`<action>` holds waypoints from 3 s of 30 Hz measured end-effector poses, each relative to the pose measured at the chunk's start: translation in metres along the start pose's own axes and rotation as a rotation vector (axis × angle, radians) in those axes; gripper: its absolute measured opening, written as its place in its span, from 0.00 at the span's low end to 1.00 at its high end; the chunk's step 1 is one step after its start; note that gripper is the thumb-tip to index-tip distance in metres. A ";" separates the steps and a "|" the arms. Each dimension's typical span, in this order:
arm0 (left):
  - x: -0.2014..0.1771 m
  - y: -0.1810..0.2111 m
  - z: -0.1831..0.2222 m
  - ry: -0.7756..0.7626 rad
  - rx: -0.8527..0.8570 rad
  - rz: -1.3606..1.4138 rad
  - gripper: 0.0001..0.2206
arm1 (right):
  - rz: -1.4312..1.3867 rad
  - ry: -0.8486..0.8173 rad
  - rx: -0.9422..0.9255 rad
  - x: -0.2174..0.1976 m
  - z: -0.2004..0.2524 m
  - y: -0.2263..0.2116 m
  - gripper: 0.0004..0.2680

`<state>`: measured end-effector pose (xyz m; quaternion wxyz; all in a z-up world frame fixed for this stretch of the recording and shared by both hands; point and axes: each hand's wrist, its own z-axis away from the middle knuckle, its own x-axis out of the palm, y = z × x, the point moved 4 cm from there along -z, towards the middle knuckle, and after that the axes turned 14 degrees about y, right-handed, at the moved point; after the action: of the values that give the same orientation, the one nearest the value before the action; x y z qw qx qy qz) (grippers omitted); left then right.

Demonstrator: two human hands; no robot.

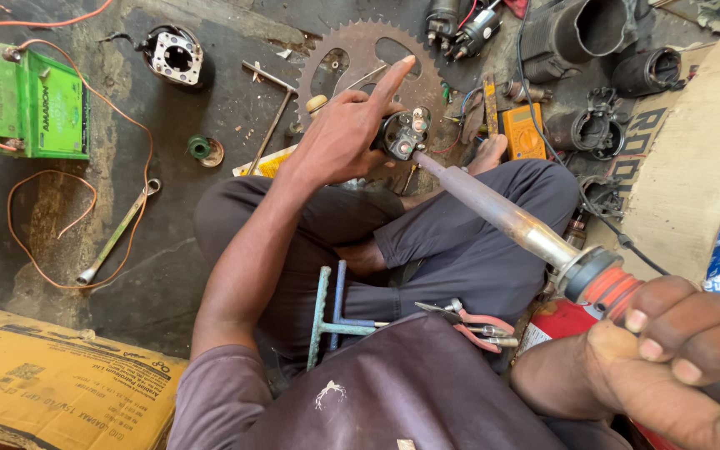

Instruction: The person sits on the floor and uses a soldering iron to heat a small cylindrical electrical component. They then use a screwdriver and pliers to adjust and remove small metal terminals from the component's top surface.

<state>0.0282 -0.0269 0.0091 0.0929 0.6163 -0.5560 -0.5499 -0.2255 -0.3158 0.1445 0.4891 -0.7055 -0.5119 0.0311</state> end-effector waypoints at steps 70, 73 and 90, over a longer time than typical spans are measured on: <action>0.000 0.001 -0.001 0.010 -0.013 -0.036 0.59 | 0.141 0.177 0.024 0.041 0.005 -0.014 0.07; 0.001 0.000 -0.001 0.005 -0.013 -0.044 0.58 | 0.078 0.169 0.030 0.040 0.003 -0.011 0.06; -0.001 0.002 -0.003 0.024 -0.008 -0.035 0.60 | 0.105 0.056 0.066 0.049 -0.018 -0.001 0.06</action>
<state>0.0293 -0.0286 0.0120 0.0926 0.6321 -0.5420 -0.5461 -0.1927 -0.2913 0.1767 0.5237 -0.7157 -0.4589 0.0538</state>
